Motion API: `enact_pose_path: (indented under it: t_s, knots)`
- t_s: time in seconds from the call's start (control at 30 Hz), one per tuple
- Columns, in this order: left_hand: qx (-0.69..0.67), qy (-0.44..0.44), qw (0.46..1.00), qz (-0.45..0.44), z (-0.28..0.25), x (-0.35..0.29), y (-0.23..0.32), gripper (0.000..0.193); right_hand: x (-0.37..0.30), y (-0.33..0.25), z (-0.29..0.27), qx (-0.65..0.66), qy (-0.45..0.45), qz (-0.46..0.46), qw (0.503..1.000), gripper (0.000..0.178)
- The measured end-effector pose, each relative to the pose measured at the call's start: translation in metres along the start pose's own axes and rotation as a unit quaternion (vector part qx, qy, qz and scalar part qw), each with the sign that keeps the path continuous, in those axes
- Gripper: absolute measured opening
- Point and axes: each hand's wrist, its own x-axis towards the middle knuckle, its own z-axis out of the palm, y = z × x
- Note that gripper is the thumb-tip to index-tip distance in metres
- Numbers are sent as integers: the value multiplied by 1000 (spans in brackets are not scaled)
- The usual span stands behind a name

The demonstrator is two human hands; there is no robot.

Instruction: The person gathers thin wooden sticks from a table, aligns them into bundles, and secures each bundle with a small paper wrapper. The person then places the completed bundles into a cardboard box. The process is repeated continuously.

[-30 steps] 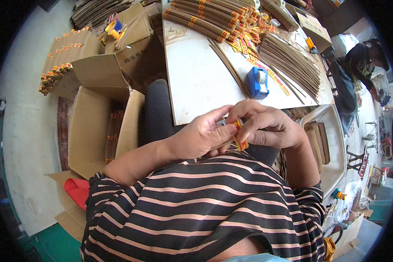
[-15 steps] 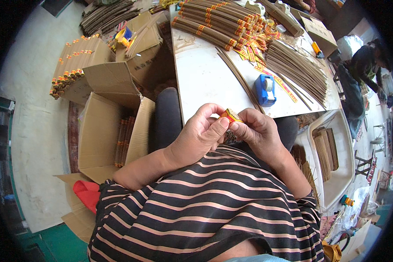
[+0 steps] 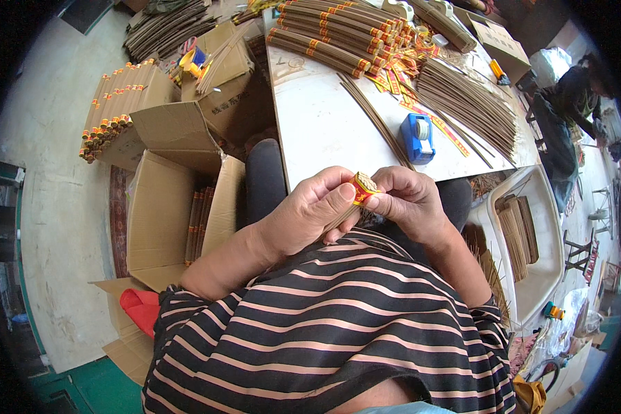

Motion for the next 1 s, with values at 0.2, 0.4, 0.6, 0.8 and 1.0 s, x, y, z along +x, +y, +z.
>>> enact_pose_path:
  t_s: [0.2, 0.4, 0.6, 0.8, 1.0]
  knots:
    - [-100, -79, 991, -34, -7, 5, 0, 44, 4, -11, 0, 34, 17, -32, 999, 25]
    - [-204, -168, 962, -66, -12, 13, -3, 39, 8, -18, -8, -158, -16, -192, 968, 35]
    - [-109, -64, 992, 27, -6, 13, -5, 35, 8, -23, -5, -190, 37, -163, 967, 29]
    - [253, -31, 955, 151, -5, 8, 7, 39, 6, -29, -4, -218, 42, -162, 961, 31]
    - [202, -85, 975, 40, -8, 12, 11, 40, 1, -28, -7, -211, 36, -131, 968, 32]
